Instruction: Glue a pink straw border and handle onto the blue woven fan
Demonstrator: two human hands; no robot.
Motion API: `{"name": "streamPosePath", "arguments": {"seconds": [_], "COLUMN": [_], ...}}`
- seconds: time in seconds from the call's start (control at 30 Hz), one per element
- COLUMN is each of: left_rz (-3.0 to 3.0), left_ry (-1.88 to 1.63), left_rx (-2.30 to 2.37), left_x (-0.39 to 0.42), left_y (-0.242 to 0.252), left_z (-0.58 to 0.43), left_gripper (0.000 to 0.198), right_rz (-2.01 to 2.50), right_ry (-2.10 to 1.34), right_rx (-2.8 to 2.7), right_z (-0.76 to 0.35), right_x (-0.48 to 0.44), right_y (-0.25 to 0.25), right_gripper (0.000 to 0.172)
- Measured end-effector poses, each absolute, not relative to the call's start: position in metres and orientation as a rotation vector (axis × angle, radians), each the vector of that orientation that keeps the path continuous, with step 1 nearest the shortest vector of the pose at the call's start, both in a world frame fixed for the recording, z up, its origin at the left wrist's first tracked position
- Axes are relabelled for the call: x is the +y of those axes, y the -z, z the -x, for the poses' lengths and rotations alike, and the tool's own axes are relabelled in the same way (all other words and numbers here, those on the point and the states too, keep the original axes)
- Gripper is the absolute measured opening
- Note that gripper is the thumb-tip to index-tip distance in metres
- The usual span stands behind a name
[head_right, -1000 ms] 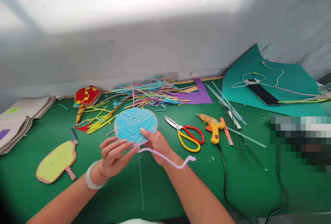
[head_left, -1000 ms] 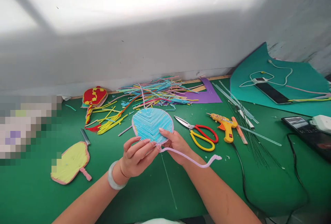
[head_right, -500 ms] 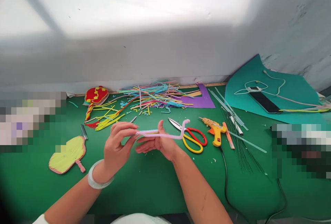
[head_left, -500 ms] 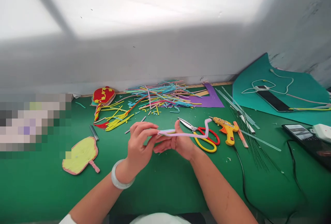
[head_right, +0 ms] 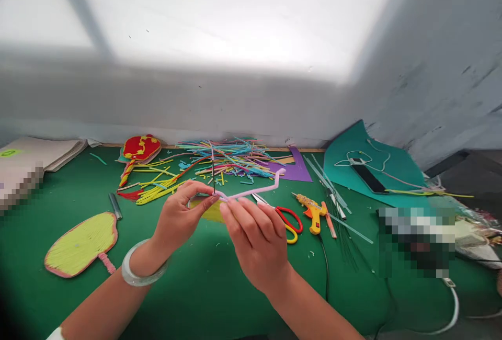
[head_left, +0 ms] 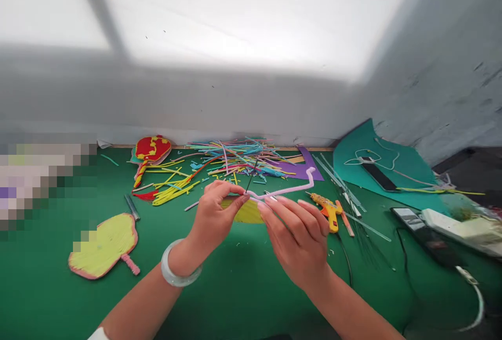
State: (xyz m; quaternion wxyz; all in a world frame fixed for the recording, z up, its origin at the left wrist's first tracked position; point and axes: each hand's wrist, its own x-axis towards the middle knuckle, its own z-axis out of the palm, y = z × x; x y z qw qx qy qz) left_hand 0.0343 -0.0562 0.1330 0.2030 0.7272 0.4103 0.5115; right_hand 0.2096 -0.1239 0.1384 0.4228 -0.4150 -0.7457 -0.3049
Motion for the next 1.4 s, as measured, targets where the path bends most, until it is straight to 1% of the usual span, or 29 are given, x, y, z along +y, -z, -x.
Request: {"name": "streamPosePath", "arguments": {"seconds": [0.07,0.2,0.33,0.5,0.67,0.87,1.03,1.13,1.27,1.4], "left_rz": [-2.051,-2.080,-2.101,-2.107,-2.130,-2.334,-2.553,-2.650,-2.702,-2.743], "left_ry": [-1.439,-1.460,-1.514,-1.548,-1.573,-1.656,-1.640,-1.627,-1.623,-1.618], "left_rx": [1.112,1.059,1.027,1.022,1.018,1.107,1.176,1.198,1.196,1.230], "left_x": [-0.058,-0.059,-0.058,-0.061,-0.062,-0.063,-0.066,-0.067,-0.067,-0.065], "left_y": [-0.134,-0.135,-0.135,-0.138,-0.141,-0.137,-0.135,-0.133,-0.130,-0.129], "left_z": [-0.034,-0.034,-0.033,-0.031,-0.030,-0.035,-0.038,-0.038,-0.039,-0.039], "left_gripper": [0.006,0.003,0.002,0.004,0.006,0.010,0.021,0.023,0.025,0.019], "right_rz": [1.135,1.154,1.135,1.116,1.077,1.035,0.991,0.935,0.895,0.924], "right_ry": [0.836,0.834,0.797,0.721,0.698,0.858,1.078,1.185,1.208,1.176], "right_rx": [-1.964,-1.995,-2.000,-1.971,-1.987,-2.092,-2.204,-2.210,-2.300,-2.342], "right_z": [-0.210,-0.211,-0.208,-0.203,-0.203,-0.203,-0.196,-0.193,-0.193,-0.197], "right_x": [-0.115,-0.107,-0.111,-0.113,-0.114,-0.115,-0.118,-0.118,-0.116,-0.116], "right_y": [-0.145,-0.149,-0.152,-0.156,-0.159,-0.163,-0.170,-0.180,-0.193,-0.196], "right_gripper": [0.032,0.024,0.025,0.021,0.023,0.022,0.023,0.022,0.021,0.018]}}
